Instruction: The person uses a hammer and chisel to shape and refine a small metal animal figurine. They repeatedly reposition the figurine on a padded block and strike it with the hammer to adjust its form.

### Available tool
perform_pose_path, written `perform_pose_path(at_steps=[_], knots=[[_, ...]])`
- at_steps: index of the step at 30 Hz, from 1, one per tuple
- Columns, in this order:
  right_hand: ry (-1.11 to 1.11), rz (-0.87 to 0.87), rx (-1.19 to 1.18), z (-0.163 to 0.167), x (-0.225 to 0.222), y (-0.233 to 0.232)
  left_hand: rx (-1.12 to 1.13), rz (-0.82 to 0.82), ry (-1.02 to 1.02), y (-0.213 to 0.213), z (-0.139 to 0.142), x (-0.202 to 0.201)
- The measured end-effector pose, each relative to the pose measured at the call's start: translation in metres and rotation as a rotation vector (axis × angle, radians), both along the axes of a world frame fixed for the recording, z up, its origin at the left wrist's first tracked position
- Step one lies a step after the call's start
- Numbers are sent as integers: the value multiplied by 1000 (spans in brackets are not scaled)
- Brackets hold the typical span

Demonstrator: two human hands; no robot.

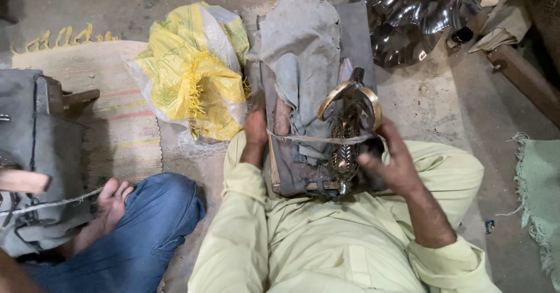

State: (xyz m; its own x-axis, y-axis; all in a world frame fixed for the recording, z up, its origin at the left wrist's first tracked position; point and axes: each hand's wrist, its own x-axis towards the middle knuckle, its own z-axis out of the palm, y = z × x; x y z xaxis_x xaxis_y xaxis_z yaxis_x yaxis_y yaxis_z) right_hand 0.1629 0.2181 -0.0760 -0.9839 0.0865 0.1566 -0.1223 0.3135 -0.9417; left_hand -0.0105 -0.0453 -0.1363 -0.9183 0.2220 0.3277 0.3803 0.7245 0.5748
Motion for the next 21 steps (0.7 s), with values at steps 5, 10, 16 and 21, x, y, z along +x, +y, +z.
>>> perform_pose_path(at_steps=[5, 10, 16, 21], knots=[[-130, -318, -255, -13, -19, 43, 186, 256, -427, -34, 4, 36], [-728, -347, 345, -60, -43, 49, 814, 69, -307, -67, 14, 83], [-684, -562, -438, -82, -45, 17, 1173, -41, -599, -47, 38, 114], [-745, -440, -665, -38, -34, 30, 1054, -304, -557, 1, 56, 133]])
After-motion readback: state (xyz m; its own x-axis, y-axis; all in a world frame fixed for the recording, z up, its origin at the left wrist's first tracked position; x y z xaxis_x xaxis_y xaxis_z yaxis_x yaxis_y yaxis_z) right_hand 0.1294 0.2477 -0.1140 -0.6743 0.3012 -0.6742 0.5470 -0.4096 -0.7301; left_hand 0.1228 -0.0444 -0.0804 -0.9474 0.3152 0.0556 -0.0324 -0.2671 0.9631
